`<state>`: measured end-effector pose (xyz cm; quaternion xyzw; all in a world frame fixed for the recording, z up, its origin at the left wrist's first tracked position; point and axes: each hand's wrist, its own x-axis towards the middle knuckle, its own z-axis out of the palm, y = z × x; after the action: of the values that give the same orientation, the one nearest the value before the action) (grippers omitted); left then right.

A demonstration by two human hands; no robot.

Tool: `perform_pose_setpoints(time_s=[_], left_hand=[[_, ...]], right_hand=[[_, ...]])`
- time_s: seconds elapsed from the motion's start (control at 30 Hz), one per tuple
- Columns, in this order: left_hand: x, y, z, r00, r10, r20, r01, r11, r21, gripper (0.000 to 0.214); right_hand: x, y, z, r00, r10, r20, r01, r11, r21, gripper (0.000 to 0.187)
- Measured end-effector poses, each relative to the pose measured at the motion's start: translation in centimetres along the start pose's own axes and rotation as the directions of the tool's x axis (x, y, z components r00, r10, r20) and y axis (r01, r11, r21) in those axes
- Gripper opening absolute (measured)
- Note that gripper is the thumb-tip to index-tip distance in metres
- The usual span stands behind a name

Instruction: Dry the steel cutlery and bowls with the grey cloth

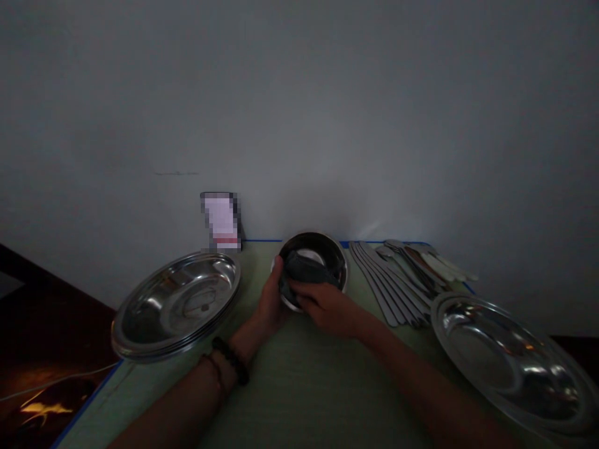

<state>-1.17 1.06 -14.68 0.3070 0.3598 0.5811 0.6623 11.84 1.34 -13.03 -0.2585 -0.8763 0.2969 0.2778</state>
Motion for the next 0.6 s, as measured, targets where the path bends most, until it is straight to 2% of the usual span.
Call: perform_pose_setpoints(time_s=[0.07,0.13,0.23,0.33,0.43,0.53,0.6], left_hand=[[0.1,0.1,0.1,0.994,0.084,-0.072,-0.083,0.996,0.012,0.054],[0.3,0.1,0.0,0.976,0.156,-0.151,-0.155,0.988,0.022,0.051],[0.8,-0.1,-0.3,0.951,0.23,-0.206,-0.224,0.973,0.052,0.049],[1.1,-0.4,-0.6,0.94,0.273,-0.204,-0.259,0.962,0.09,0.046],[1.2,-0.7,-0.7,0.935,0.271,-0.228,-0.249,0.961,0.123,0.043],[1.1,-0.9,-1.0,0.923,0.267,-0.276,-0.209,0.952,0.222,0.039],[1.0,-1.0,-1.2,0.919,0.293,-0.264,-0.204,0.926,0.319,0.04]], right_hand=[[-0.1,-0.2,-0.4,0.999,0.018,0.033,-0.016,0.997,-0.072,0.039],[-0.3,-0.1,-0.4,0.998,0.053,0.015,-0.049,0.978,-0.204,0.033],[-0.6,0.8,0.0,0.986,0.086,-0.145,-0.142,0.887,-0.439,0.031],[-0.6,1.9,0.1,0.951,0.042,-0.307,-0.219,0.791,-0.571,0.035],[-0.2,2.8,-0.4,0.91,-0.025,-0.414,-0.242,0.778,-0.579,0.033],[0.3,3.6,-1.2,0.841,-0.063,-0.538,-0.255,0.83,-0.496,0.035],[0.4,4.1,-1.8,0.805,-0.034,-0.592,-0.259,0.878,-0.403,0.043]])
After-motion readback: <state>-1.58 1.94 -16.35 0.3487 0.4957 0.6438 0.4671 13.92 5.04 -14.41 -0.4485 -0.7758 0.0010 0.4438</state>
